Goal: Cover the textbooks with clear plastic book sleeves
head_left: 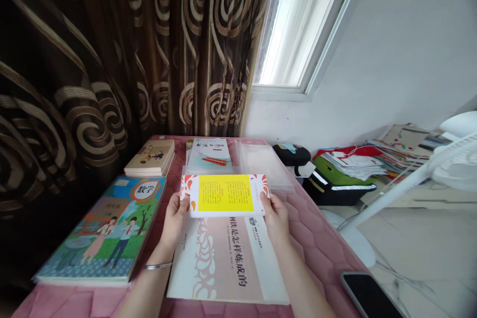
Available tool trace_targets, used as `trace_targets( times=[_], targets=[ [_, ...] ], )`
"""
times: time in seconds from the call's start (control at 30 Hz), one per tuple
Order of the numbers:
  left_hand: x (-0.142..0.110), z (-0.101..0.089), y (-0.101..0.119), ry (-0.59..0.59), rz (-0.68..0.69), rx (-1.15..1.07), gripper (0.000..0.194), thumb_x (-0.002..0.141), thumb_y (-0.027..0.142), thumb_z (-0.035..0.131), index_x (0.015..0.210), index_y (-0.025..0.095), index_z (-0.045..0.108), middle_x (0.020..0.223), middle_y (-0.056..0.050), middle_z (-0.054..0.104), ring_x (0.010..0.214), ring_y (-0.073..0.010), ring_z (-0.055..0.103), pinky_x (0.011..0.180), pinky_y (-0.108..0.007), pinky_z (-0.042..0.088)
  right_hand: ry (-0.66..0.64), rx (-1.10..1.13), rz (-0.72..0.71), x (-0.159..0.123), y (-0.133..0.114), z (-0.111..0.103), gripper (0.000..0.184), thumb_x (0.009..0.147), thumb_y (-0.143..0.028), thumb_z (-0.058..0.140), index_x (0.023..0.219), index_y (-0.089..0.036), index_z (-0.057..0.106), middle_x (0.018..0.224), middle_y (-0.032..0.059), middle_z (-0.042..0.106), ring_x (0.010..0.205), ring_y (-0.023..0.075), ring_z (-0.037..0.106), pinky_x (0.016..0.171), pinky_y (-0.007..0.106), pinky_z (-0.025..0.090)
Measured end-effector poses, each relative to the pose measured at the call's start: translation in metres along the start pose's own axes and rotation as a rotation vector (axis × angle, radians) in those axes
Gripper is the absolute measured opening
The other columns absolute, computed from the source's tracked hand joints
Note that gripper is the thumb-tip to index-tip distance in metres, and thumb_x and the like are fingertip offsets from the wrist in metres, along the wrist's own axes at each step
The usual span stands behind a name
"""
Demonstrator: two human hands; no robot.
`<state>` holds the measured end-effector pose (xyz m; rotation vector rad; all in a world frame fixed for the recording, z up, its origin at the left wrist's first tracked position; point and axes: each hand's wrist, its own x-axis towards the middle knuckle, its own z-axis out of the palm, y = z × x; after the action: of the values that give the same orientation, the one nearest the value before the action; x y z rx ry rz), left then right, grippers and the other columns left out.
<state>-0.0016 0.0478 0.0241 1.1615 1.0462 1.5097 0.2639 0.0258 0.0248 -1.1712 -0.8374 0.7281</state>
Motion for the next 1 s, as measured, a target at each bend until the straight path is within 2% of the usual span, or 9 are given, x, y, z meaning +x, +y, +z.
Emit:
trace_targets(
  times=[0.13,0.37,0.63,0.83,1.0],
  targets=[
    [-0.0008,-0.0001,0.0004,0.017,-0.017,-0.007,0.035,0.076,0.053,0.069,0.085,0.021,0.058,0.077,0.002,0.064,0.069,-0.0147,0.058,0.066,-0.026,0.046,0.006,-0.047,-0.013,0.0018,0.0027,-0.0009,0.048,0.065,-0.067,0.071,0.070,-0.020,0.065,0.054,0.0003,0.061,0.051,0.0180,0.054,0.044,0.027,0.039],
    [-0.0006,0.0019,0.0006,0.001,0.031,0.028,0.034,0.080,0.052,0.065,0.087,0.020,0.057,0.079,0.001,0.064,0.070,-0.0140,0.057,0.065,-0.024,0.045,-0.033,0.105,0.066,-0.0035,-0.0034,0.0013,0.042,0.067,-0.059,0.074,0.078,-0.020,0.064,0.070,0.0022,0.069,0.055,0.0186,0.059,0.047,0.027,0.042],
    [-0.0022,-0.0005,0.0021,0.033,-0.006,0.004,0.031,0.078,0.050,0.068,0.085,0.021,0.057,0.078,0.002,0.061,0.073,-0.0152,0.056,0.068,-0.025,0.045,-0.010,-0.009,0.004,0.0020,0.0047,-0.0015,0.045,0.068,-0.064,0.072,0.071,-0.021,0.062,0.057,-0.0009,0.062,0.050,0.0160,0.054,0.044,0.026,0.039],
    [-0.0020,0.0033,0.0056,0.006,-0.009,-0.026,0.035,0.075,0.052,0.069,0.080,0.020,0.057,0.073,0.003,0.061,0.066,-0.0140,0.055,0.063,-0.024,0.043,-0.017,0.149,0.054,0.0000,0.0055,-0.0007,0.043,0.067,-0.057,0.076,0.085,-0.020,0.067,0.075,0.0028,0.070,0.058,0.0183,0.061,0.048,0.027,0.043],
    [-0.0017,0.0020,0.0037,0.001,-0.020,-0.011,0.036,0.075,0.053,0.068,0.080,0.020,0.056,0.078,0.001,0.064,0.069,-0.0147,0.057,0.066,-0.025,0.045,-0.024,0.149,0.057,-0.0006,0.0024,0.0004,0.037,0.067,-0.055,0.077,0.073,-0.020,0.063,0.068,0.0000,0.068,0.056,0.0164,0.058,0.049,0.026,0.042]
  ],
)
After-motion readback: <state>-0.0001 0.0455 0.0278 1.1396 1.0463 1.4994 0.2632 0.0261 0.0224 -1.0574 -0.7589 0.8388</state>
